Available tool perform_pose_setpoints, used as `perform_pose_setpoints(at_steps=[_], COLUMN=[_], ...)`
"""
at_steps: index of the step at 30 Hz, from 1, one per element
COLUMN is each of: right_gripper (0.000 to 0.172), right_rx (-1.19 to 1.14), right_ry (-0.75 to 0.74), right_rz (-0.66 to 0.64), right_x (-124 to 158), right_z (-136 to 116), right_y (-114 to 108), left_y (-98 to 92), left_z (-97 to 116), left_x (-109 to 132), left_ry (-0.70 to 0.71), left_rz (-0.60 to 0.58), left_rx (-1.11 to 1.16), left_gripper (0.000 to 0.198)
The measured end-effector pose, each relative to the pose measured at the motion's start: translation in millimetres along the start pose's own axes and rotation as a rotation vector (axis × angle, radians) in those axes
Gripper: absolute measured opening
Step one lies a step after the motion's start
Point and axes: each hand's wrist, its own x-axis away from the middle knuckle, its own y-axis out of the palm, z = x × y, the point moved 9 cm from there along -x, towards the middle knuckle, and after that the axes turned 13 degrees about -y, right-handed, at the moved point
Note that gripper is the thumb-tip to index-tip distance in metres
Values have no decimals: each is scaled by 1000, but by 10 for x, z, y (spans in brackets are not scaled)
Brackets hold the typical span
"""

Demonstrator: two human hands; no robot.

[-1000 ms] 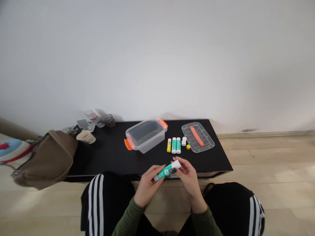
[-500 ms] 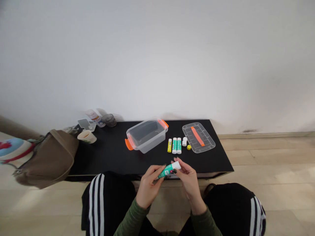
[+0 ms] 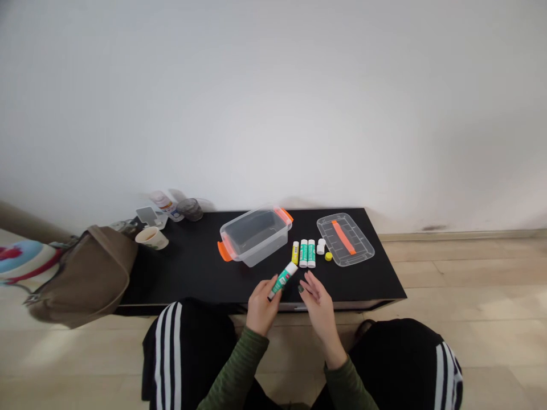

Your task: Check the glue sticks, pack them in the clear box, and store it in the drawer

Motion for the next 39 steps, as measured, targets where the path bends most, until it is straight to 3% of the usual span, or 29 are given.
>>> perform_pose_setpoints(at_steps=[5,9,17,23,27,31,35,39], right_gripper=[42,37,37,34,35,37,40,41], right_rx=[107,186,318,582,848,1005,1034,1099], right_ry=[-23,-44,-136,-262,-400,-514,-578,-609], right_rz=[-76,-88,2,23,-23,-99,-148,-205], right_x=[47,29,-238,-595,-847,-994,-1027,-1030], right_z=[63,-2,-126,-312,-364,-257,-138,-78], right_y=[-123,-267,-632,-827,-754,-613,-564,-539], left_y=[188,306,405,370,519,657,750,818], left_z=[-400,-443,-352,-178,149,379,462,415], left_x=[-366,-559,-642,-587,-611,-767,-899,-939], left_ry=[-120,-143,-139,-45,98,81,43,7], left_rz=[103,126,144,195,123,92,58,11], left_rx=[-200,-297,-410,-412,-376,-418,-477,-505], left_gripper=[35,33,28,35,20,15,18,19])
